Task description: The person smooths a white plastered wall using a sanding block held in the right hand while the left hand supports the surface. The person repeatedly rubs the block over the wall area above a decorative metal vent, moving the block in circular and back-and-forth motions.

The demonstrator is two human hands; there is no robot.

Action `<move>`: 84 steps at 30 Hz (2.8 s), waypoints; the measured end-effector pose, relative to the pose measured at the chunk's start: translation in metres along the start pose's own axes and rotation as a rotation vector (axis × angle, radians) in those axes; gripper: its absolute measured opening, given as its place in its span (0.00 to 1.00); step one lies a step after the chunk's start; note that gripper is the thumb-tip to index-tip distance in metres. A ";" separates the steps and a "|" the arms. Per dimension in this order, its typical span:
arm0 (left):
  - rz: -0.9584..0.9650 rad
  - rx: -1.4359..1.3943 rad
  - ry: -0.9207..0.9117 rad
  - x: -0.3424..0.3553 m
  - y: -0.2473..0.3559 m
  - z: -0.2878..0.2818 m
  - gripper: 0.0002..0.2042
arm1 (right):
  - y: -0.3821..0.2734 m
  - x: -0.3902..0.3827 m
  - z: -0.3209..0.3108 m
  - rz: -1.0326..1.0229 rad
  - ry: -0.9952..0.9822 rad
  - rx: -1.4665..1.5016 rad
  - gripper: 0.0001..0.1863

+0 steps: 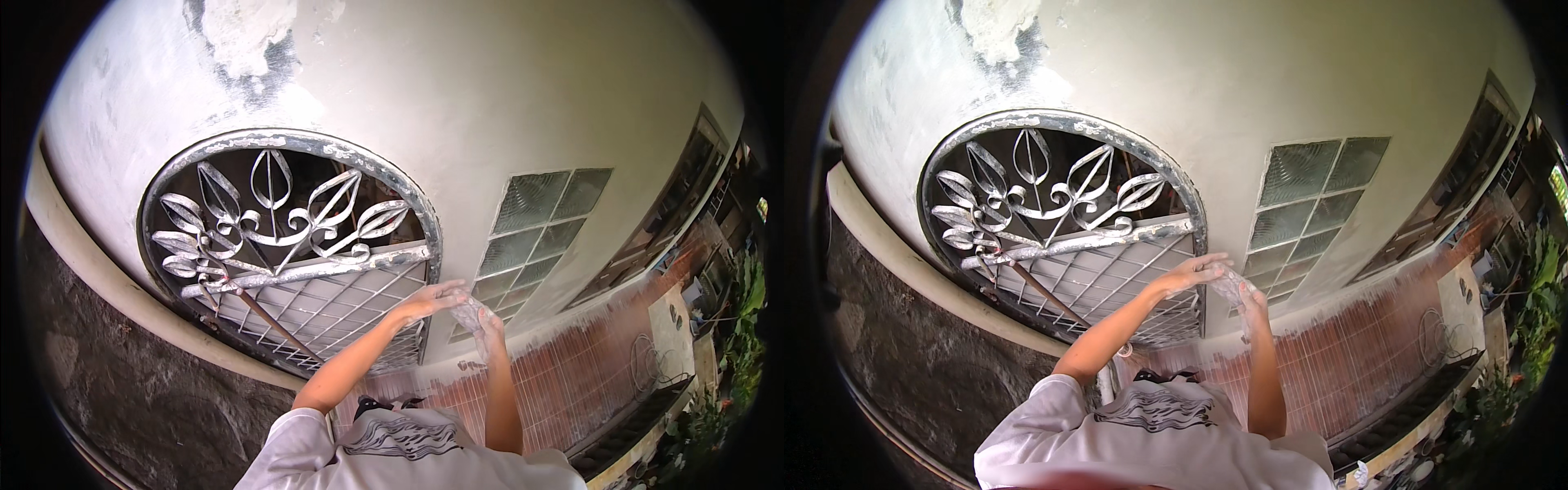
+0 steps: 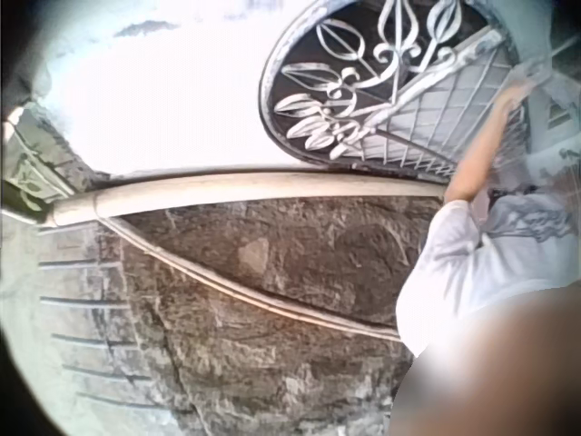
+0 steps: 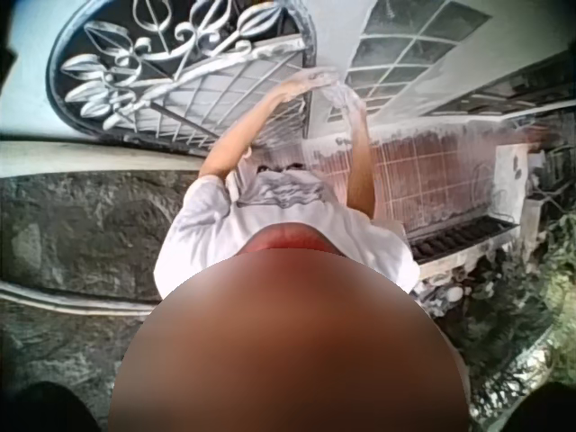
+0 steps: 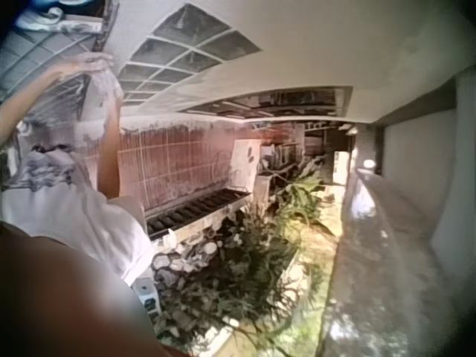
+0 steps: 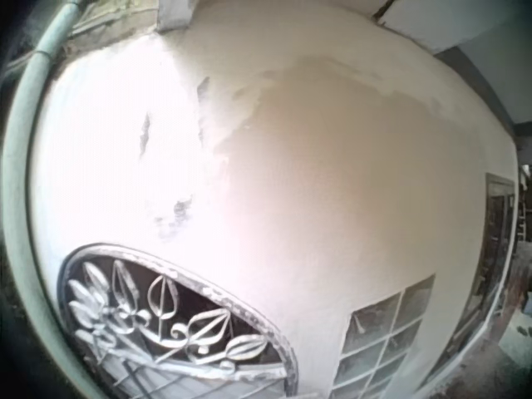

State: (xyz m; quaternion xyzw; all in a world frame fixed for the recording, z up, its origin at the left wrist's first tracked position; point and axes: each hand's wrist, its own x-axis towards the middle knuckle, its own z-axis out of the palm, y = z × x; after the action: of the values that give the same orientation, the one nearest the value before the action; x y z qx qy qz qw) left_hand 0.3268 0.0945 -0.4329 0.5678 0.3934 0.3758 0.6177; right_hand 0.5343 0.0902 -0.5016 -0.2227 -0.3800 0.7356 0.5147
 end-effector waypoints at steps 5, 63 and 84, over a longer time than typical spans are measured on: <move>-0.065 0.792 -0.507 0.033 0.025 0.024 0.24 | 0.005 -0.012 -0.019 -0.024 0.096 -0.085 0.25; 0.661 2.276 -0.590 -0.020 0.310 -0.121 0.25 | 0.117 -0.038 -0.097 0.382 0.458 -0.319 0.28; 0.704 2.240 -0.616 0.023 0.287 -0.100 0.28 | 0.152 -0.002 -0.017 0.645 0.001 -0.374 0.25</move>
State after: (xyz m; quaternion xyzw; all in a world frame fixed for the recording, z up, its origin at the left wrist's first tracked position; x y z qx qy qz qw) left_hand 0.2399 0.1772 -0.1522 0.9287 0.1615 -0.1760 -0.2837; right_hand 0.4581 0.0668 -0.6320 -0.4214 -0.4179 0.7777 0.2070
